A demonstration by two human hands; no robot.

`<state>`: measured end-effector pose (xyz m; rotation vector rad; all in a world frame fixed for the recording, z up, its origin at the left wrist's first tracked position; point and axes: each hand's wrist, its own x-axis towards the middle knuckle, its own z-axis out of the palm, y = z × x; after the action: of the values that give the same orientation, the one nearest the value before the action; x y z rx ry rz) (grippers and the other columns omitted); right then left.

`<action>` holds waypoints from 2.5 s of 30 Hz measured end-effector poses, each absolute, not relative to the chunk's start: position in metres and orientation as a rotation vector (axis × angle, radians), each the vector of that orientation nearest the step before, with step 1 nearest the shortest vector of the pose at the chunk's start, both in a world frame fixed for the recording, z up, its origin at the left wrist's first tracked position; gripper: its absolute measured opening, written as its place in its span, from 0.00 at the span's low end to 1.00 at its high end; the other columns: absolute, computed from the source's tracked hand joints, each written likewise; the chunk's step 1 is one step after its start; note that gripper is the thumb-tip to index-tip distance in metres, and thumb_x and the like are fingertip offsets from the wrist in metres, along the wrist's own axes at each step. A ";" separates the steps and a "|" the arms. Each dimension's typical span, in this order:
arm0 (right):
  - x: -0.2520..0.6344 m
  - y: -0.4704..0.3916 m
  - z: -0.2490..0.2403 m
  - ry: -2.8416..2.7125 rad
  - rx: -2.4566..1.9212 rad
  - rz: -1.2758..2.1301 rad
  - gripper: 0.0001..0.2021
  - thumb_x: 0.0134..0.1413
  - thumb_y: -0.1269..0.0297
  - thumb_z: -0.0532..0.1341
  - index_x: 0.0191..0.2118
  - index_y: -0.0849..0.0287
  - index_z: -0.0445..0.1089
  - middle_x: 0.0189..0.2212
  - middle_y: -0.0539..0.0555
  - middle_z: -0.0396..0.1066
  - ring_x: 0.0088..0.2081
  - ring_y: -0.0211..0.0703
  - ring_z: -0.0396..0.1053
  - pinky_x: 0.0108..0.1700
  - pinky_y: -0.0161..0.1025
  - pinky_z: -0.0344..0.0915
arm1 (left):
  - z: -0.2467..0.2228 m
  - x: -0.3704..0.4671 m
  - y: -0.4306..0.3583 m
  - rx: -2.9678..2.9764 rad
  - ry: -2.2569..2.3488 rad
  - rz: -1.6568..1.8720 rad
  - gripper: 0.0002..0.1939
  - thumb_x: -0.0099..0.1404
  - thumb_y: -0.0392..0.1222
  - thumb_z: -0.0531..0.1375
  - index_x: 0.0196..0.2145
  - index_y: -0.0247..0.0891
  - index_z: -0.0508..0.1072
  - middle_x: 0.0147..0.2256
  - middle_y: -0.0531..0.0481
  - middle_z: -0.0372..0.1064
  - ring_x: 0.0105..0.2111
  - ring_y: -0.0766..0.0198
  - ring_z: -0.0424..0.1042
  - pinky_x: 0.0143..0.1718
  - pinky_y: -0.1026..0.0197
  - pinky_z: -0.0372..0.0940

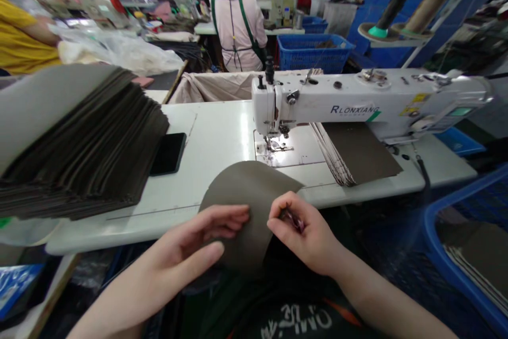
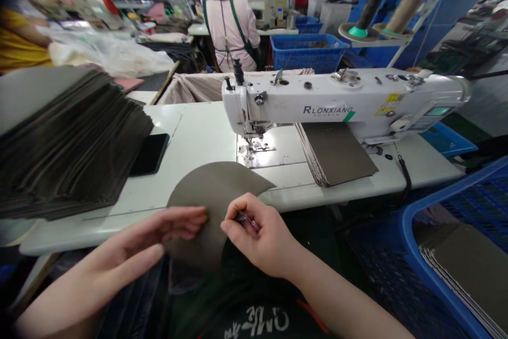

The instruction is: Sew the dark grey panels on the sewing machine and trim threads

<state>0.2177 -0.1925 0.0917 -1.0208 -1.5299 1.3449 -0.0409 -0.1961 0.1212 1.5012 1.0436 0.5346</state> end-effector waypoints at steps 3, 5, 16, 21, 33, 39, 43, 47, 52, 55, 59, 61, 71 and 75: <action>0.219 -0.188 0.076 -1.353 -0.993 1.501 0.06 0.61 0.63 0.61 0.40 0.56 0.64 0.28 0.45 0.57 0.26 0.29 0.54 0.27 0.29 0.54 | 0.092 -0.035 -0.183 1.488 1.346 0.781 0.29 0.66 0.50 0.59 0.63 0.48 0.58 0.64 0.47 0.54 0.63 0.51 0.55 0.64 0.50 0.52; 0.222 -0.186 0.066 -1.201 -0.924 1.643 0.06 0.62 0.62 0.60 0.43 0.55 0.62 0.26 0.43 0.53 0.22 0.28 0.49 0.22 0.28 0.48 | 0.072 -0.035 -0.176 1.364 1.406 0.842 0.32 0.65 0.52 0.61 0.63 0.45 0.58 0.63 0.44 0.56 0.63 0.49 0.55 0.64 0.48 0.49; 0.231 -0.180 0.057 -1.226 -0.848 1.794 0.06 0.64 0.62 0.57 0.45 0.55 0.64 0.29 0.45 0.56 0.23 0.28 0.51 0.23 0.28 0.51 | 0.011 -0.030 -0.188 0.369 0.856 0.747 0.19 0.49 0.43 0.73 0.38 0.34 0.80 0.36 0.43 0.79 0.35 0.53 0.78 0.39 0.59 0.72; 0.247 -0.187 0.067 -1.563 -1.124 1.459 0.10 0.65 0.59 0.56 0.49 0.53 0.65 0.31 0.47 0.61 0.32 0.34 0.59 0.37 0.32 0.58 | 0.029 -0.027 -0.202 0.370 0.977 0.633 0.16 0.53 0.35 0.71 0.41 0.34 0.79 0.42 0.38 0.77 0.38 0.49 0.79 0.41 0.56 0.74; 0.270 -0.208 0.092 -2.294 -1.287 0.748 0.09 0.68 0.59 0.52 0.47 0.57 0.63 0.34 0.49 0.69 0.33 0.38 0.64 0.36 0.37 0.53 | 0.078 -0.020 -0.205 0.407 1.269 0.713 0.18 0.42 0.36 0.76 0.34 0.35 0.80 0.36 0.43 0.79 0.33 0.51 0.79 0.33 0.60 0.76; 0.270 -0.206 0.096 -2.403 -1.235 0.644 0.10 0.69 0.60 0.50 0.46 0.58 0.64 0.32 0.50 0.69 0.31 0.39 0.62 0.34 0.38 0.52 | 0.084 -0.018 -0.204 0.421 1.300 0.712 0.18 0.41 0.36 0.76 0.33 0.34 0.80 0.33 0.45 0.80 0.32 0.51 0.79 0.32 0.61 0.76; 0.269 -0.207 0.096 -2.447 -1.248 0.595 0.11 0.69 0.58 0.50 0.46 0.58 0.64 0.32 0.51 0.70 0.31 0.40 0.63 0.33 0.39 0.50 | 0.085 -0.019 -0.204 0.423 1.283 0.698 0.17 0.43 0.35 0.75 0.34 0.35 0.80 0.34 0.45 0.80 0.32 0.51 0.80 0.33 0.61 0.76; 0.268 -0.207 0.094 -2.483 -1.265 0.583 0.12 0.69 0.58 0.49 0.44 0.58 0.65 0.31 0.52 0.70 0.31 0.40 0.63 0.33 0.40 0.49 | 0.083 -0.020 -0.205 0.430 1.251 0.674 0.15 0.45 0.36 0.75 0.33 0.37 0.81 0.34 0.47 0.80 0.33 0.52 0.79 0.34 0.61 0.75; 0.268 -0.208 0.094 -2.495 -1.270 0.589 0.12 0.69 0.58 0.49 0.44 0.58 0.65 0.32 0.52 0.70 0.31 0.40 0.63 0.33 0.40 0.49 | 0.080 -0.020 -0.206 0.444 1.226 0.689 0.14 0.45 0.37 0.75 0.32 0.38 0.82 0.32 0.49 0.80 0.32 0.52 0.79 0.32 0.63 0.75; 0.269 -0.208 0.094 -2.483 -1.256 0.641 0.12 0.69 0.58 0.49 0.45 0.58 0.65 0.32 0.51 0.69 0.31 0.40 0.63 0.34 0.39 0.50 | 0.079 -0.020 -0.207 0.449 1.221 0.680 0.14 0.45 0.38 0.75 0.33 0.37 0.82 0.33 0.49 0.80 0.32 0.52 0.79 0.33 0.62 0.74; 0.267 -0.208 0.093 -2.444 -1.234 0.722 0.11 0.69 0.58 0.49 0.46 0.58 0.64 0.34 0.51 0.70 0.33 0.40 0.64 0.34 0.39 0.52 | 0.080 -0.019 -0.207 0.446 1.223 0.682 0.15 0.45 0.37 0.74 0.33 0.37 0.82 0.34 0.47 0.80 0.33 0.51 0.79 0.33 0.61 0.75; 0.266 -0.209 0.092 -2.429 -1.246 0.731 0.11 0.69 0.58 0.49 0.46 0.58 0.63 0.35 0.51 0.70 0.33 0.40 0.64 0.35 0.39 0.52 | 0.082 -0.018 -0.206 0.434 1.226 0.672 0.15 0.45 0.37 0.74 0.33 0.36 0.81 0.34 0.46 0.80 0.33 0.51 0.79 0.33 0.61 0.75; 0.266 -0.210 0.089 -2.410 -1.249 0.746 0.12 0.69 0.60 0.48 0.41 0.58 0.65 0.30 0.51 0.69 0.31 0.39 0.64 0.33 0.38 0.52 | 0.088 -0.019 -0.206 0.438 1.239 0.648 0.15 0.45 0.35 0.74 0.34 0.35 0.81 0.35 0.42 0.79 0.32 0.51 0.79 0.33 0.60 0.75; 0.269 -0.211 0.091 -2.372 -1.252 0.762 0.11 0.69 0.60 0.49 0.42 0.58 0.65 0.31 0.51 0.70 0.31 0.39 0.63 0.34 0.38 0.52 | 0.089 -0.020 -0.206 0.452 1.248 0.638 0.14 0.45 0.35 0.74 0.33 0.35 0.81 0.35 0.43 0.80 0.32 0.52 0.79 0.34 0.60 0.75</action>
<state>0.2694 -0.2114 0.0913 -1.2523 -2.3720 0.7617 -0.0199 -0.2064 0.0888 0.4517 1.2481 0.6375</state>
